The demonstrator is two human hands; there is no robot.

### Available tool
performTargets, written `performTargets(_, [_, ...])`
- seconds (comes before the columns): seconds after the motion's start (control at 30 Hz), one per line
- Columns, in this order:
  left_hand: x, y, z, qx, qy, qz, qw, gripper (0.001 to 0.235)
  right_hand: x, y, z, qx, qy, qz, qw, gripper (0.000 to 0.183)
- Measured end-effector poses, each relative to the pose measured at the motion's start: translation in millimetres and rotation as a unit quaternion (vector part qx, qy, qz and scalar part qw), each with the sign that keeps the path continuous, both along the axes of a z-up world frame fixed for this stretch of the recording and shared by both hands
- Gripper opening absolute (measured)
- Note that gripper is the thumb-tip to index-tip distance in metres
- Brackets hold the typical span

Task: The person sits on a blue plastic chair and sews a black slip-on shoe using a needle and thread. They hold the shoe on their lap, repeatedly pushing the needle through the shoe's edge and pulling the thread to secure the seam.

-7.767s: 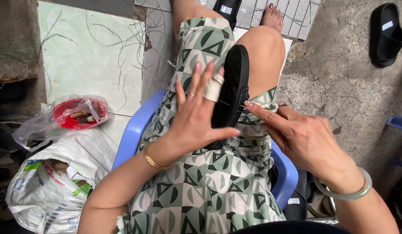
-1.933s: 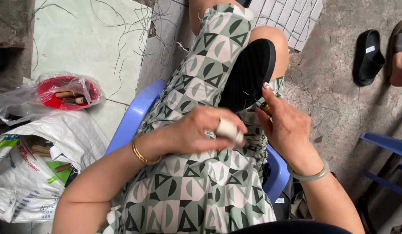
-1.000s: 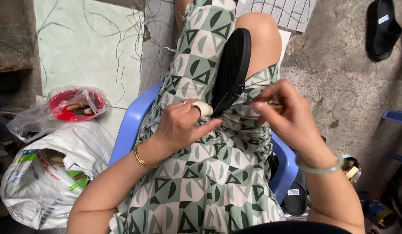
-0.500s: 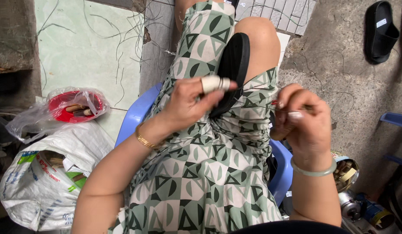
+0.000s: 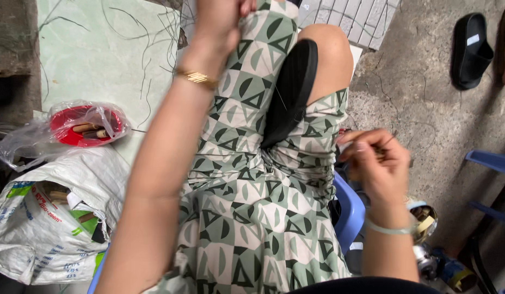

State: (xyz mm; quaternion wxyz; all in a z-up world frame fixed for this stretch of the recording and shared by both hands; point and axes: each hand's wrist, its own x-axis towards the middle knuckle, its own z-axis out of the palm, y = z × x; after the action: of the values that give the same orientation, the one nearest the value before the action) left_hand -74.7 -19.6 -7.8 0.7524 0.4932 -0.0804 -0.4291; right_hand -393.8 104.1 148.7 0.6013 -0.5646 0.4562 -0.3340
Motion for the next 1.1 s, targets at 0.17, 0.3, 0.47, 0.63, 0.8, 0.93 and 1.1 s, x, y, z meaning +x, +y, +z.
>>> performTargets(0.17, [99,82,96,0.277,-0.348,-0.424,0.789,0.013,-9,-15,48,-0.281,0.426,0.133,0.850,0.037])
performTargets(0.3, [63,118,86,0.401,-0.694,-0.347,0.486,0.063,14,-8,54,-0.281,0.430,0.244,0.823,0.039])
performTargets(0.47, [-60,152,108,0.126,-0.643,-0.465,0.595,0.147,32,-19,45,-0.275,0.551,0.323,0.719,0.048])
performTargets(0.63, [-79,156,94,0.131,-0.667,-0.431,0.594,0.153,33,-19,44,-0.247,0.566,0.327,0.715,0.051])
performTargets(0.8, [-80,153,99,0.155,-0.695,-0.435,0.552,0.147,35,-19,46,-0.265,0.549,0.331,0.720,0.050])
performTargets(0.93, [-79,152,102,0.157,-0.700,-0.430,0.548,0.141,36,-20,47,-0.258,0.577,0.335,0.699,0.051])
performTargets(1.1, [-79,150,103,0.156,-0.704,-0.432,0.542,0.137,38,-22,51,-0.247,0.606,0.347,0.672,0.053])
